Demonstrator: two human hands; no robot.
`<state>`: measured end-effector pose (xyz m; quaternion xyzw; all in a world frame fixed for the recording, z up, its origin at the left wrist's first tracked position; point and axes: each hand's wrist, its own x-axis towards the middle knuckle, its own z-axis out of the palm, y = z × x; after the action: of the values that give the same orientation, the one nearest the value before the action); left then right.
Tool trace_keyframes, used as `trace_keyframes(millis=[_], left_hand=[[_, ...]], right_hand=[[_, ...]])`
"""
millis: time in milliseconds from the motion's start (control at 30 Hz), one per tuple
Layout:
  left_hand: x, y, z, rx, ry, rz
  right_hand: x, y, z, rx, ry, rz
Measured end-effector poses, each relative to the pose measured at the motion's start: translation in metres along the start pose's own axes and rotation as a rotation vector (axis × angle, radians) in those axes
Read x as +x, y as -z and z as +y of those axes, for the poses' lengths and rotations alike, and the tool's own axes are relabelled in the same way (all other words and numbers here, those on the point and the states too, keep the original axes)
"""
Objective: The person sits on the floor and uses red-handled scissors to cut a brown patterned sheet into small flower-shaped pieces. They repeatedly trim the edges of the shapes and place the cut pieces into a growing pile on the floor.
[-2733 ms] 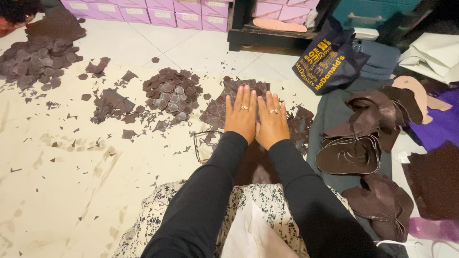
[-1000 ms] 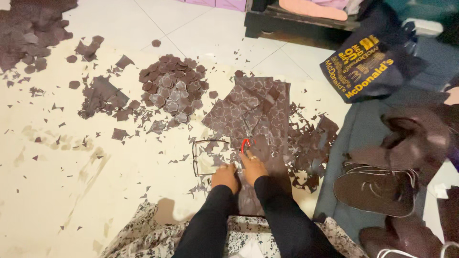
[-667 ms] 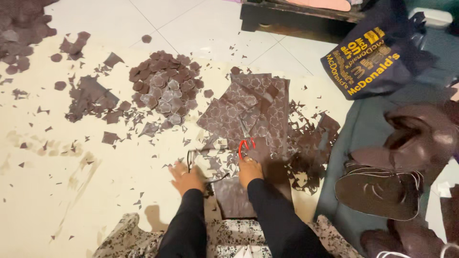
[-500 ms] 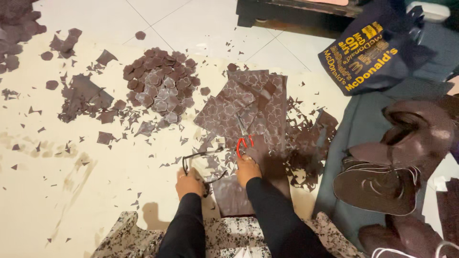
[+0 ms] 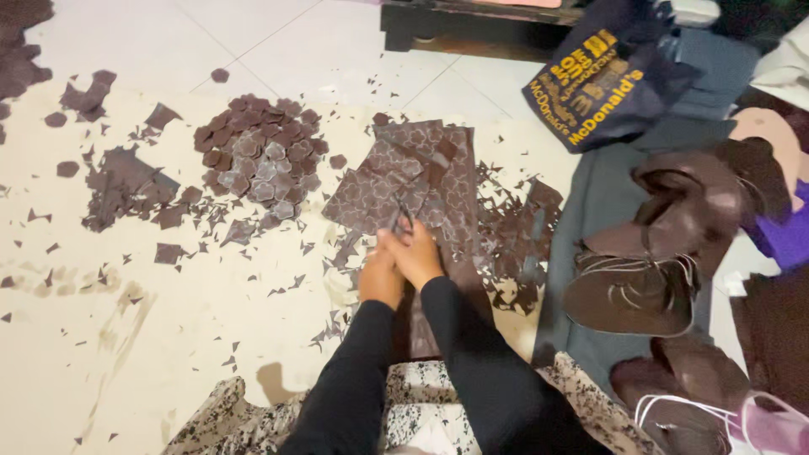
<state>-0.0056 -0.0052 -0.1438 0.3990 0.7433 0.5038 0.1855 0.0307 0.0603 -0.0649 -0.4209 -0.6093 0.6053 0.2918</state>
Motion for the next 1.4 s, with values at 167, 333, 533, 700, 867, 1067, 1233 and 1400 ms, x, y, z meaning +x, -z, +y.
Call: trace_keyframes(millis=[167, 333, 533, 700, 867, 1067, 1233, 1400], left_hand=[[0.003, -0.015, 0.044, -0.411, -0.041, 0.179], [0.025, -0.022, 0.066, -1.319, 0.953, -0.009], [0.022, -0.045, 0.073, -1.537, 0.602, -0.217], [0.009, -0.061, 0.052, -0.668, 0.299, -0.260], [-0.023, -0.020, -0.014, 0.303, 0.210, -0.097], [-0.057, 0.011, -0.045, 0.505, 0.526, -0.236], [-0.056, 0.005, -0.047, 0.671, 0.531, -0.373], [-0.061, -0.004, -0.056, 0.775, 0.552, -0.376]], right_hand=[[0.012, 0.025, -0.024, 0.418, -0.206, 0.114], [0.022, 0.065, -0.047, 0.088, 0.059, -0.019], [0.017, 0.097, -0.041, 0.023, -0.398, -0.078], [-0.004, 0.167, 0.009, -0.070, -0.357, -0.013], [-0.089, 0.233, 0.075, -1.112, -0.492, 0.000], [-0.187, 0.242, 0.123, -1.059, -0.779, -0.129], [-0.198, 0.242, 0.128, -0.994, -0.823, -0.161], [-0.224, 0.243, 0.142, -0.958, -0.825, -0.166]])
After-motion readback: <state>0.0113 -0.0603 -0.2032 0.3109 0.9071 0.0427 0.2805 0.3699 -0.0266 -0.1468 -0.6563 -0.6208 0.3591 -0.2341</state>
